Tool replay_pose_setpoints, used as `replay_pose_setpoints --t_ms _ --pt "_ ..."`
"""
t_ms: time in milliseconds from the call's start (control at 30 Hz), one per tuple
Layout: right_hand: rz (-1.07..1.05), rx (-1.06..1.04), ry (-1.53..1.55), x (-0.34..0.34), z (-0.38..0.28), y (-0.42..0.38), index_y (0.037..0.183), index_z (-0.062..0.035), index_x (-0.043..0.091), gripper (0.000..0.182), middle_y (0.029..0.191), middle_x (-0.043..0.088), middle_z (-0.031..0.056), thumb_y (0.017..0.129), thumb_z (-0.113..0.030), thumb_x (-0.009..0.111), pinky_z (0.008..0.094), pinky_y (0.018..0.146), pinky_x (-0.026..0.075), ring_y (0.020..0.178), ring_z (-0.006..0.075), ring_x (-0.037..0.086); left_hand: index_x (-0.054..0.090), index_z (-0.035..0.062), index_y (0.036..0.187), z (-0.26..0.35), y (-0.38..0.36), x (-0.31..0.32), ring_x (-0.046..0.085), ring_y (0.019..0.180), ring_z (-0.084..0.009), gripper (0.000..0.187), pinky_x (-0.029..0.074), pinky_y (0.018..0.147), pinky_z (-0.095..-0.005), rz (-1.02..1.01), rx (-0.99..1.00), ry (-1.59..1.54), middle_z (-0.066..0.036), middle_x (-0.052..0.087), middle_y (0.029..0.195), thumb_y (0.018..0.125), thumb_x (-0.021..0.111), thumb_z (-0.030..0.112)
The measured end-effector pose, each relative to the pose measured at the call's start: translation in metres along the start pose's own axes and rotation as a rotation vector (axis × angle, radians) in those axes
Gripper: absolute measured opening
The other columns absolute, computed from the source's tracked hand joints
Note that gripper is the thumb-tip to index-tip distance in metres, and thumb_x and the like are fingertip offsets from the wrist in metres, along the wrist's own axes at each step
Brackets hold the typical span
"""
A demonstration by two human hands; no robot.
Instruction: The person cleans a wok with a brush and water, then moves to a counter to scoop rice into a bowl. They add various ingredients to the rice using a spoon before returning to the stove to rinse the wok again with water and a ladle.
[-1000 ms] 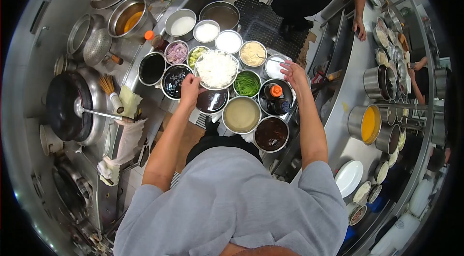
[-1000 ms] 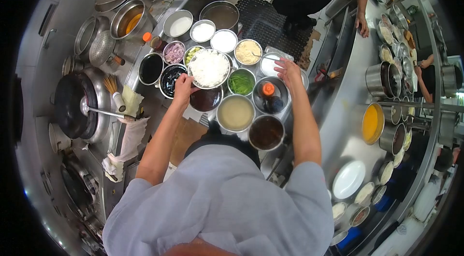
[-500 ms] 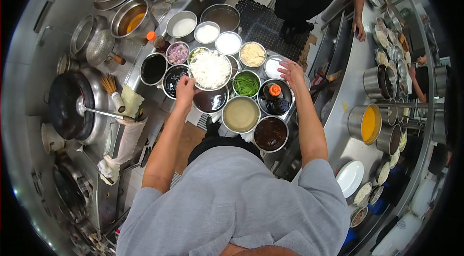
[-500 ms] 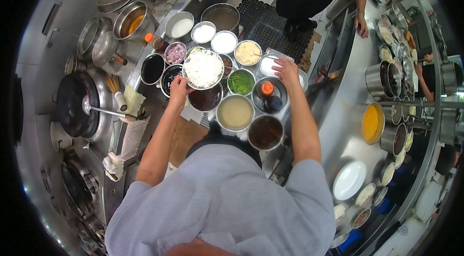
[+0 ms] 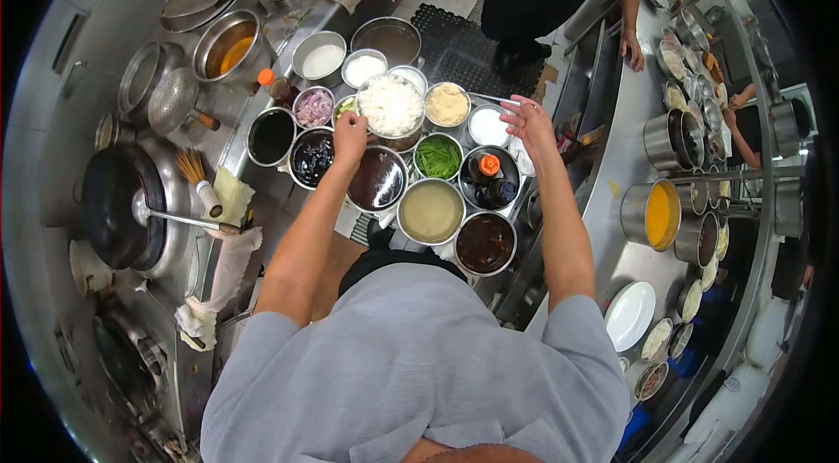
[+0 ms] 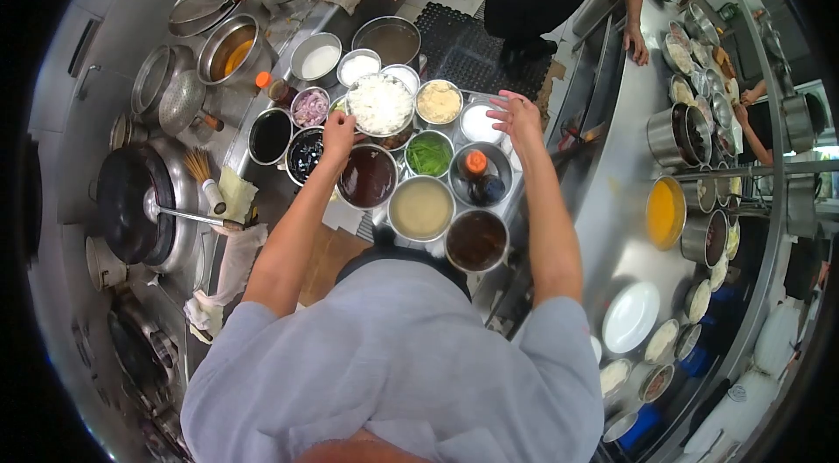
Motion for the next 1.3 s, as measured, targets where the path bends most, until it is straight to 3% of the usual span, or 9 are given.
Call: replay_pose_setpoints --t_ms 133,267,333,500,800,900,1000,1133,1300 --pt "-0.157 -0.196 -0.217 0.061 -0.052 -0.034 0.123 0.0005 0.055 0.032 0.114 0.066 0.0224 0.103 -0.024 0.048 0.0288 0.053 0.057 0.077 0.0231 0.072 0.047 0.0054 0.080 -0.012 0.018 0.024 0.054 0.071 -0.0125 0.015 0.063 0.066 -0.0353 -0.062 -0.031 -0.023 -0.002 0.046 0.077 0.092 0.057 0.008" --pt "0.044 -0.374 -0.438 0.057 -0.064 -0.018 0.121 -0.0019 0.059 0.031 0.112 0.068 0.0180 0.104 -0.026 0.048 0.0246 0.047 0.055 0.071 0.0183 0.071 0.047 0.0049 0.081 -0.022 0.019 0.038 0.055 0.073 -0.0135 0.014 0.064 0.066 -0.0357 -0.104 -0.102 -0.123 -0.003 0.047 0.080 0.092 0.057 0.008" --pt "0.048 -0.310 -0.492 0.047 -0.052 -0.003 0.120 -0.0019 0.059 0.030 0.109 0.069 0.0165 0.104 -0.024 0.047 0.0255 0.046 0.055 0.070 0.0182 0.071 0.044 0.0062 0.077 -0.035 0.023 0.036 0.054 0.070 -0.0144 0.019 0.063 0.059 -0.0351 -0.083 -0.084 -0.184 -0.004 0.046 0.078 0.090 0.057 0.007" --pt "0.064 -0.258 -0.536 0.043 -0.008 0.021 0.114 0.0009 0.063 0.028 0.104 0.071 0.0153 0.101 -0.019 0.048 0.0271 0.044 0.055 0.063 0.0178 0.071 0.046 0.0036 0.079 -0.025 0.008 -0.010 0.059 0.075 -0.0150 0.016 0.064 0.064 -0.0345 -0.040 -0.047 -0.130 -0.006 0.051 0.084 0.090 0.058 0.006" --pt "-0.059 -0.279 -0.618 0.048 0.006 0.016 0.114 0.0004 0.064 0.028 0.105 0.071 0.0139 0.102 -0.018 0.048 0.0266 0.045 0.056 0.069 0.0175 0.072 0.047 0.0026 0.082 -0.012 -0.009 -0.066 0.060 0.076 -0.0146 0.017 0.062 0.063 -0.0326 0.040 0.029 0.069 -0.006 0.052 0.083 0.091 0.059 0.010" --pt "-0.076 -0.261 -0.581 0.038 0.005 0.012 0.116 0.0005 0.063 0.028 0.107 0.070 0.0150 0.102 -0.019 0.047 0.0272 0.045 0.056 0.070 0.0187 0.073 0.048 0.0020 0.081 -0.010 -0.009 -0.069 0.059 0.073 -0.0141 0.018 0.061 0.061 -0.0324 0.057 0.078 0.091 -0.006 0.053 0.081 0.091 0.060 0.011" --pt "-0.025 -0.125 -0.345 0.024 0.018 0.019 0.116 0.0020 0.059 0.029 0.108 0.069 0.0183 0.103 -0.019 0.045 0.0295 0.047 0.057 0.072 0.0225 0.073 0.048 0.0016 0.080 -0.007 -0.005 -0.066 0.057 0.071 -0.0136 0.018 0.060 0.059 -0.0319 0.054 0.094 0.131 -0.006 0.053 0.079 0.090 0.060 0.011" --pt "0.096 0.063 -0.161 0.001 0.039 0.026 0.123 0.0003 0.054 0.031 0.112 0.068 0.0200 0.104 -0.020 0.042 0.0310 0.058 0.060 0.079 0.0232 0.072 0.049 0.0011 0.080 -0.006 0.009 -0.052 0.054 0.068 -0.0136 0.018 0.056 0.059 -0.0312 0.057 0.148 0.119 -0.006 0.052 0.075 0.089 0.061 0.011" --pt "0.081 0.039 -0.045 -0.002 0.024 0.010 0.123 0.0002 0.054 0.032 0.112 0.067 0.0207 0.104 -0.023 0.044 0.0301 0.058 0.059 0.079 0.0230 0.072 0.052 0.0013 0.079 0.008 0.024 -0.024 0.052 0.063 -0.0252 0.020 0.045 0.063 -0.0403 0.110 0.328 0.424 -0.016 0.057 0.068 0.084 0.064 0.017"
Point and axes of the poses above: each hand's wrist, its own y-axis towards the middle knuckle, its own x-axis out of the palm, z = x × y, the point moved 5 cm from there along y, towards the middle knuckle
